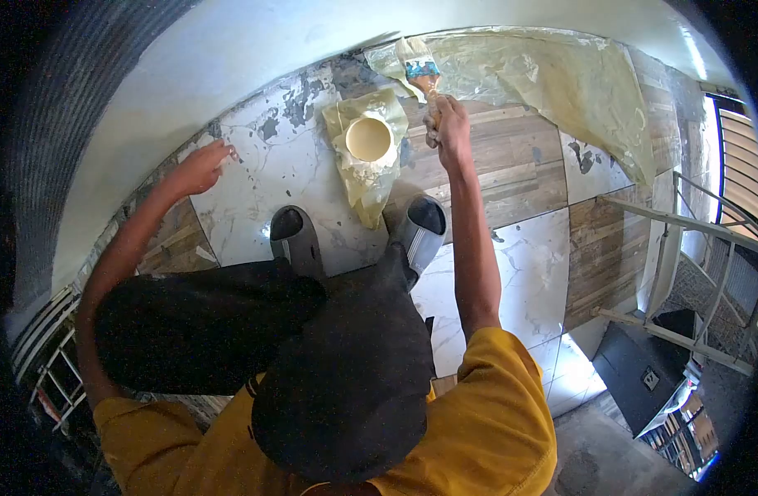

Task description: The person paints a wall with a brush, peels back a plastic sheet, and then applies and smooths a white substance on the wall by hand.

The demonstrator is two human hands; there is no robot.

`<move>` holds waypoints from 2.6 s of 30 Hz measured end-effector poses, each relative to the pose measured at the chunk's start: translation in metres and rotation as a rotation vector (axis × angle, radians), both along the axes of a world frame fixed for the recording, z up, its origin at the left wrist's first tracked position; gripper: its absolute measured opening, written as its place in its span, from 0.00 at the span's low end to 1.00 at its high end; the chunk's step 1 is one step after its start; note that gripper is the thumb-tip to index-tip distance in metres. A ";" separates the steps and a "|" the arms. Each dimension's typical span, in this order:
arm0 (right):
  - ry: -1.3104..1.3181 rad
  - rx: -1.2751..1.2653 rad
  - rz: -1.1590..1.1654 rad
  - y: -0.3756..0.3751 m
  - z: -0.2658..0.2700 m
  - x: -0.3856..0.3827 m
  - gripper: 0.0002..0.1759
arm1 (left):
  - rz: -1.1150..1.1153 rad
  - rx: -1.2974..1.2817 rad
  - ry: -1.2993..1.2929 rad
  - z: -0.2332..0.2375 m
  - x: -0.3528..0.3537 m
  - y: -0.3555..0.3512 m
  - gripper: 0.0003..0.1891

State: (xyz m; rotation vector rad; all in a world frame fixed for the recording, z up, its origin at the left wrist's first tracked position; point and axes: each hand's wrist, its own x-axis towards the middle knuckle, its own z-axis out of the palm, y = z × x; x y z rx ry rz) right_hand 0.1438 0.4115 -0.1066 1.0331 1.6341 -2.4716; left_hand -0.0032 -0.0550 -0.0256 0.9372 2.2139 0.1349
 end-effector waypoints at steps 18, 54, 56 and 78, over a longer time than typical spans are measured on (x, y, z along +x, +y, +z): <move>-0.066 0.139 -0.029 0.035 0.025 0.015 0.12 | -0.055 0.404 0.479 -0.146 -0.025 0.301 0.28; 0.014 0.761 -0.079 -0.048 -0.068 0.009 0.33 | 1.275 0.590 0.193 -0.154 0.102 0.200 0.14; -0.017 0.866 -0.056 -0.050 -0.096 0.006 0.32 | 1.255 0.580 0.179 -0.160 0.103 0.201 0.14; -0.163 1.034 -0.244 -0.025 -0.085 0.060 0.30 | 0.804 0.534 0.155 -0.158 0.091 0.241 0.14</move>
